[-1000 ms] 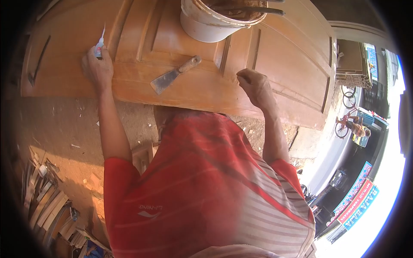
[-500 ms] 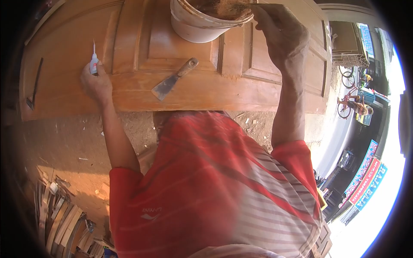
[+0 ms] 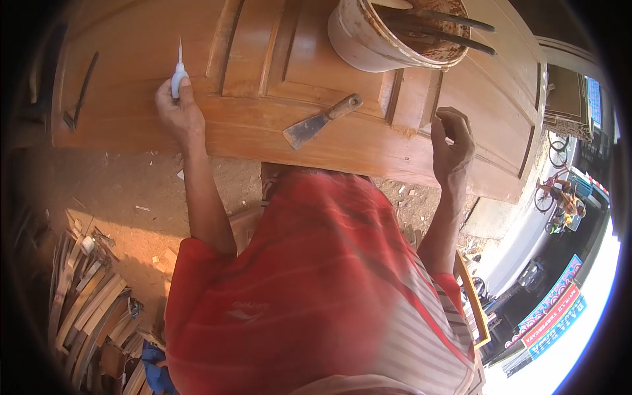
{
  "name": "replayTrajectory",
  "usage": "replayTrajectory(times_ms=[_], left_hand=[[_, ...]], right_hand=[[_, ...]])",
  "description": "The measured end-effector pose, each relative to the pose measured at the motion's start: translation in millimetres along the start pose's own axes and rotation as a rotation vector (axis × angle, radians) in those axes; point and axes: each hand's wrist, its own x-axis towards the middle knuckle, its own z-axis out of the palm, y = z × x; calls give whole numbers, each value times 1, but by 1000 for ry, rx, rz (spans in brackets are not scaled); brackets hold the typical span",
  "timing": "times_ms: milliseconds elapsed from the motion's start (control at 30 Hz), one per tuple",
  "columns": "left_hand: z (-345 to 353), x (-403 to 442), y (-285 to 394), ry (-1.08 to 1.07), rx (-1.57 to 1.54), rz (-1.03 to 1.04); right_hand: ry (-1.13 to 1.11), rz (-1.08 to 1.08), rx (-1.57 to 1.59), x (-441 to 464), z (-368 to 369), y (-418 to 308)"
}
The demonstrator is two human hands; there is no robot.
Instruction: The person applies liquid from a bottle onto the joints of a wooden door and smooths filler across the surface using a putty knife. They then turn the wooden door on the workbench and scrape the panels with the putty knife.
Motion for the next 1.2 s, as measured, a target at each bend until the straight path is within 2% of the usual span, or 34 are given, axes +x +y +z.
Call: replayTrajectory(times_ms=[133, 267, 333, 367, 433, 467, 533, 567, 633, 667, 733, 767, 833, 933, 1067, 1100, 1133, 1200], left_hand=[[-2, -7, 4, -128, -338, -90], [11, -50, 41, -441, -735, -122], [19, -72, 47, -622, -676, -100], [19, -83, 57, -708, -705, -112], [27, -102, 59, -774, -787, 8], [22, -109, 69, -858, -892, -148], [16, -112, 65, -984, -770, -108], [12, -112, 63, -960, -764, -88], [9, -115, 59, -819, -606, 193], [5, -114, 58, -798, -605, 207], [-5, -119, 56, -773, -738, -24], [-10, -122, 54, -763, -737, -15], [-23, -120, 55, -802, -713, -143], [-33, -137, 47, -731, -676, -109], [-49, -160, 42, -676, -496, -56], [-58, -160, 36, -656, -486, -30], [-79, -165, 47, -650, -333, -52], [-90, -174, 37, -610, -325, -38]], right_hand=[[-175, 80, -24, -17, 15, -20], [-372, 96, 42, -34, 47, -39], [-447, 54, 49, -42, 67, -50], [-473, 98, 88, -46, 74, -55], [-508, 112, 142, -52, 84, -66], [-518, 122, 170, -54, 87, -72], [-536, 101, 211, -57, 92, -79], [-507, 70, 152, -59, 94, -80], [-525, 60, 59, -62, 93, -68], [-525, 35, 64, -59, 94, -68], [-404, -372, -270, -58, 94, -65], [-451, -361, -240, -57, 99, -53], [-413, -426, -304, -51, 109, -37], [-289, -410, -405, -42, 116, -20], [-211, -535, -490, -37, 124, -23], [-215, -535, -484, -46, 128, -29], [-254, -502, -438, -58, 136, -36], [-186, -487, -304, -80, 136, -38]])
